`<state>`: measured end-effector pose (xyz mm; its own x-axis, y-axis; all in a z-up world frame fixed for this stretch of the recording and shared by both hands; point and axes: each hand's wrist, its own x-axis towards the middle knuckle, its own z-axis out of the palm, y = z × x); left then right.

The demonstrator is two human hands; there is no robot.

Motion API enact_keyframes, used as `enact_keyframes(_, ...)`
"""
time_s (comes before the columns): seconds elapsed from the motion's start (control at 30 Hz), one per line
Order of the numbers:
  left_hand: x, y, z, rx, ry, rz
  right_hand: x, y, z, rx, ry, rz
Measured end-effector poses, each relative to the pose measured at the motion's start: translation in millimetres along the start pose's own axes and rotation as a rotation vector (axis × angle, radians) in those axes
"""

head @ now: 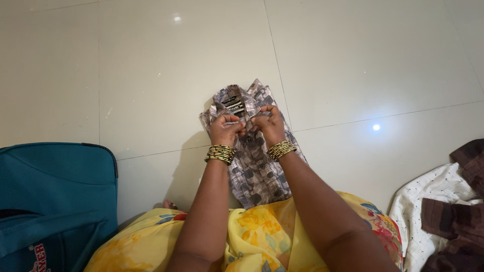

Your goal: The person folds a shirt on the floor and places it into a blue travel bag.

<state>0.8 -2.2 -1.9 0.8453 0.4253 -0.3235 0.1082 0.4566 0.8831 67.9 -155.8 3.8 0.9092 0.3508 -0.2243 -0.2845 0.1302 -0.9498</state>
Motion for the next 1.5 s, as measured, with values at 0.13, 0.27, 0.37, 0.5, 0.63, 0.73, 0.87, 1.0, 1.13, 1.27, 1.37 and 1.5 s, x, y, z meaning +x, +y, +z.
enact_keyframes(0.13, 1.6, -4.7, 1.0, 0.096, 0.071, -0.005, 1.7, 4.0, -1.9, 0.165, -0.016, 0.012)
enact_keyframes(0.27, 3.3, -13.5, -0.5, 0.345, 0.133, 0.074, -3.9, -8.2, 4.1, 0.035, -0.019, 0.015)
enact_keyframes(0.37, 0.6, -17.6, -1.7, 0.500, 0.173, 0.105, -13.1, -20.3, 8.7, -0.245, -0.001, -0.044)
enact_keyframes(0.5, -4.9, -7.0, 2.9, 0.542, 0.088, 0.242, -19.7, -29.0, 12.5, -0.335, 0.013, -0.092)
enact_keyframes(0.63, -20.2, 24.1, 17.5, 0.610, 0.100, 0.075, -20.1, -21.0, 16.6, -0.483, 0.047, -0.157)
enact_keyframes(0.73, -28.9, 32.8, 23.2, 0.724, 0.095, 0.122, -21.6, -9.8, 18.6, -0.602, 0.038, -0.292)
enact_keyframes(0.87, -20.7, 17.4, 18.4, 0.722, 0.118, 0.259, -26.5, -4.5, 19.3, -0.754, 0.036, -0.382)
enact_keyframes(1.0, -12.6, 1.5, 10.4, 0.693, 0.166, 0.343, -30.0, -6.4, 21.5, -0.708, 0.042, -0.409)
enact_keyframes(1.13, -14.6, -0.7, 12.4, 0.699, 0.177, 0.380, -33.0, -11.4, 23.8, -0.590, 0.057, -0.451)
enact_keyframes(1.27, -26.0, 11.5, 22.2, 0.635, 0.250, 0.454, -33.8, -11.1, 26.5, -0.649, 0.070, -0.357)
enact_keyframes(1.37, -30.7, 14.8, 33.0, 0.628, 0.347, 0.292, -35.0, -8.2, 28.9, -0.567, 0.018, -0.344)
enact_keyframes(1.5, -21.3, -6.6, 25.4, 0.572, 0.377, 0.373, -39.4, -7.3, 27.3, -0.599, -0.007, -0.354)
